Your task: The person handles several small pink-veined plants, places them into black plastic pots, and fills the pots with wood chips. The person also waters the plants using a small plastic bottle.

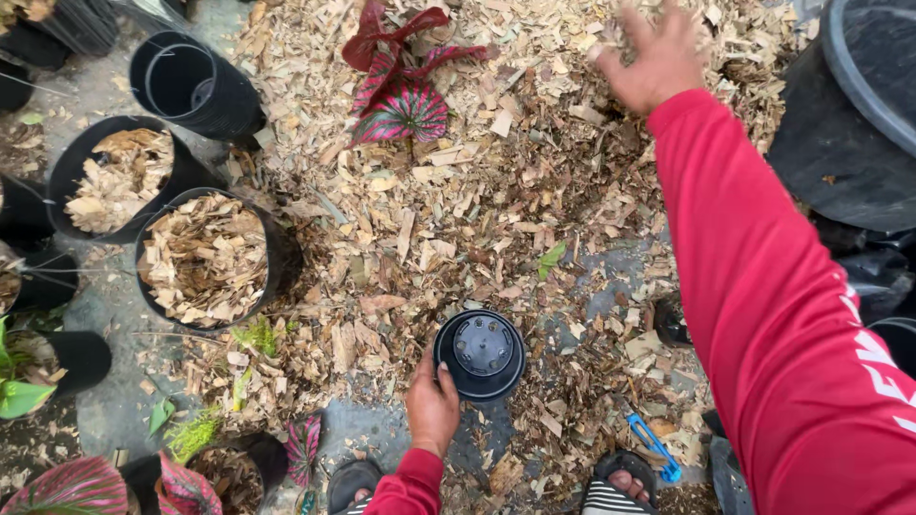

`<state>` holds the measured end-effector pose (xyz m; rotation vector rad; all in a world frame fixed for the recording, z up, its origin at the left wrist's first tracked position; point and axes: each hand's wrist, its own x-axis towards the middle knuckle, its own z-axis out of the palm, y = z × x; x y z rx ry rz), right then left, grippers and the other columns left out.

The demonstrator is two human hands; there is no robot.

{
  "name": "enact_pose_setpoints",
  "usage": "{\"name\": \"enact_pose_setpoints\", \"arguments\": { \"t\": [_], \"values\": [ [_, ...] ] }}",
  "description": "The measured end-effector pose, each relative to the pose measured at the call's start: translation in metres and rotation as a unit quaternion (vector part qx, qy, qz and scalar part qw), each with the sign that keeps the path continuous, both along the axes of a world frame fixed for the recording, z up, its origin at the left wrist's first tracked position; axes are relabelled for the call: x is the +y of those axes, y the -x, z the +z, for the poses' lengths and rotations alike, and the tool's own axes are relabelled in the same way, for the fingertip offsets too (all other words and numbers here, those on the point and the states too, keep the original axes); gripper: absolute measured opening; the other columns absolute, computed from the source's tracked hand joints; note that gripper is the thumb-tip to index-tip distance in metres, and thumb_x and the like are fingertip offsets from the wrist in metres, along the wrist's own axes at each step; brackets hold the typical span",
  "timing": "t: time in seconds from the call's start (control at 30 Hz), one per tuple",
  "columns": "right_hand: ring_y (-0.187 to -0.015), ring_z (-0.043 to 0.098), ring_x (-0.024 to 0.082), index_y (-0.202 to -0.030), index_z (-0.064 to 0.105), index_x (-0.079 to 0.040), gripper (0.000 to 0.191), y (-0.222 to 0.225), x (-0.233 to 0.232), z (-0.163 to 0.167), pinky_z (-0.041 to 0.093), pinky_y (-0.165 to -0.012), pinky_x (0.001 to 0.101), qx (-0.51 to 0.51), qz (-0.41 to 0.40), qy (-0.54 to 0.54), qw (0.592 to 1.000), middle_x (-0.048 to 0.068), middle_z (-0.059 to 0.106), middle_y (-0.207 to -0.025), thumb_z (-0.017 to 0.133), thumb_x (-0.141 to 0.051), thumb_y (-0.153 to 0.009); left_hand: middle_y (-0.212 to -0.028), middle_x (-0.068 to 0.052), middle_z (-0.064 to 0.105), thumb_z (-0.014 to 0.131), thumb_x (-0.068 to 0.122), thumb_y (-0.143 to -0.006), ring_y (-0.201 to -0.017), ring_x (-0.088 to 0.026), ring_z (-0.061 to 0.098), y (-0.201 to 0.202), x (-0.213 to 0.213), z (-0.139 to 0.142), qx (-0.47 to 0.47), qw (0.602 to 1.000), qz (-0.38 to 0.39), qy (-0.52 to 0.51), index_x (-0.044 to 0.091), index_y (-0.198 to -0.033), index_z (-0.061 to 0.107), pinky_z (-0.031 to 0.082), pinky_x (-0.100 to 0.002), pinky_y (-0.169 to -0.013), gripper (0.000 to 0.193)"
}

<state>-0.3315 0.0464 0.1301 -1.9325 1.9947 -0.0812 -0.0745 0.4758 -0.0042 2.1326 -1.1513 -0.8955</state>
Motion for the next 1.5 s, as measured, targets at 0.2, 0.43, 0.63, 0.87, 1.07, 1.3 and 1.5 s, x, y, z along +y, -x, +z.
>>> {"name": "enact_pose_setpoints", "arguments": {
  "t": [0.2,0.43,0.63,0.87,1.07,1.3,1.5],
  "values": [
    [-0.149,0.019,0.046,-0.163,0.026,-0.021,0.088,0.021,0.093,-0.091,0.029,-0.115,0.0635,0.136,0.172,-0.121,0.968,0.022,0.010,-0.166,0.059,-0.055,-0.089,-0.125,-0.027,0.067,0.049,0.014,-0.099,-0.108,-0.040,0.070,0.007,-0.022,0.002,-0.008,1.000,0.006,-0.019,0.002,-0.143,0.053,0.054,-0.043,-0.096,0.047],
    [-0.088,0.075,0.026,-0.105,0.081,-0.011,0.035,0.105,0.097,-0.089,0.059,-0.098,0.0474,0.017,0.132,-0.189,0.973,0.010,0.079,-0.092,0.056,-0.036,-0.102,-0.112,-0.026,0.072,0.051,0.014,-0.097,-0.100,-0.041,0.071,0.012,-0.020,-0.010,-0.019,1.000,0.019,-0.015,0.001,-0.141,0.056,0.056,-0.045,-0.088,0.046],
    [-0.131,0.045,0.035,-0.158,0.028,0.007,0.094,0.067,0.078,-0.056,0.032,-0.118,0.0489,-0.209,0.015,0.090,0.974,0.029,0.033,-0.143,0.079,-0.035,-0.091,-0.113,-0.028,0.071,0.052,0.015,-0.098,-0.100,-0.041,0.072,0.016,-0.013,-0.016,-0.024,0.999,0.030,0.003,-0.002,-0.139,0.056,0.057,-0.045,-0.087,0.044],
    [-0.151,0.026,0.047,-0.160,0.038,-0.023,0.097,-0.011,0.196,-0.106,0.028,-0.121,0.0595,-0.036,0.204,-0.266,0.942,0.028,0.020,-0.165,0.065,-0.072,-0.080,-0.117,-0.028,0.071,0.052,0.015,-0.098,-0.105,-0.041,0.071,0.003,0.002,-0.024,-0.016,1.000,0.012,0.024,-0.002,-0.135,0.061,0.056,-0.044,-0.092,0.042],
    [-0.152,0.032,0.043,-0.165,0.025,-0.023,0.111,0.013,0.183,-0.058,0.032,-0.122,0.0593,-0.039,-0.015,-0.191,0.981,0.024,0.023,-0.167,0.072,-0.068,-0.075,-0.121,-0.028,0.070,0.052,0.016,-0.101,-0.106,-0.039,0.072,-0.008,0.020,-0.023,0.011,0.997,0.068,0.016,-0.005,-0.136,0.057,0.056,-0.042,-0.093,0.042],
    [-0.148,0.030,0.047,-0.164,0.015,-0.041,0.105,-0.026,0.288,-0.072,0.054,-0.102,0.0503,0.190,0.344,-0.248,0.886,0.020,0.008,-0.169,0.081,-0.048,-0.082,-0.127,-0.029,0.067,0.051,0.018,-0.100,-0.118,-0.043,0.065,-0.002,0.030,-0.011,0.005,0.999,0.030,0.045,0.000,-0.145,0.052,0.052,-0.045,-0.101,0.048],
    [-0.108,0.073,0.039,-0.149,0.049,0.004,0.074,0.019,0.223,-0.110,0.061,-0.091,0.0434,-0.101,-0.069,-0.328,0.937,0.031,0.068,-0.134,0.074,-0.037,-0.093,-0.138,-0.029,0.059,0.050,0.021,-0.103,-0.125,-0.044,0.060,-0.002,0.029,0.001,0.019,0.996,-0.019,0.089,0.003,-0.154,0.043,0.047,-0.047,-0.108,0.054]
  ]
}}
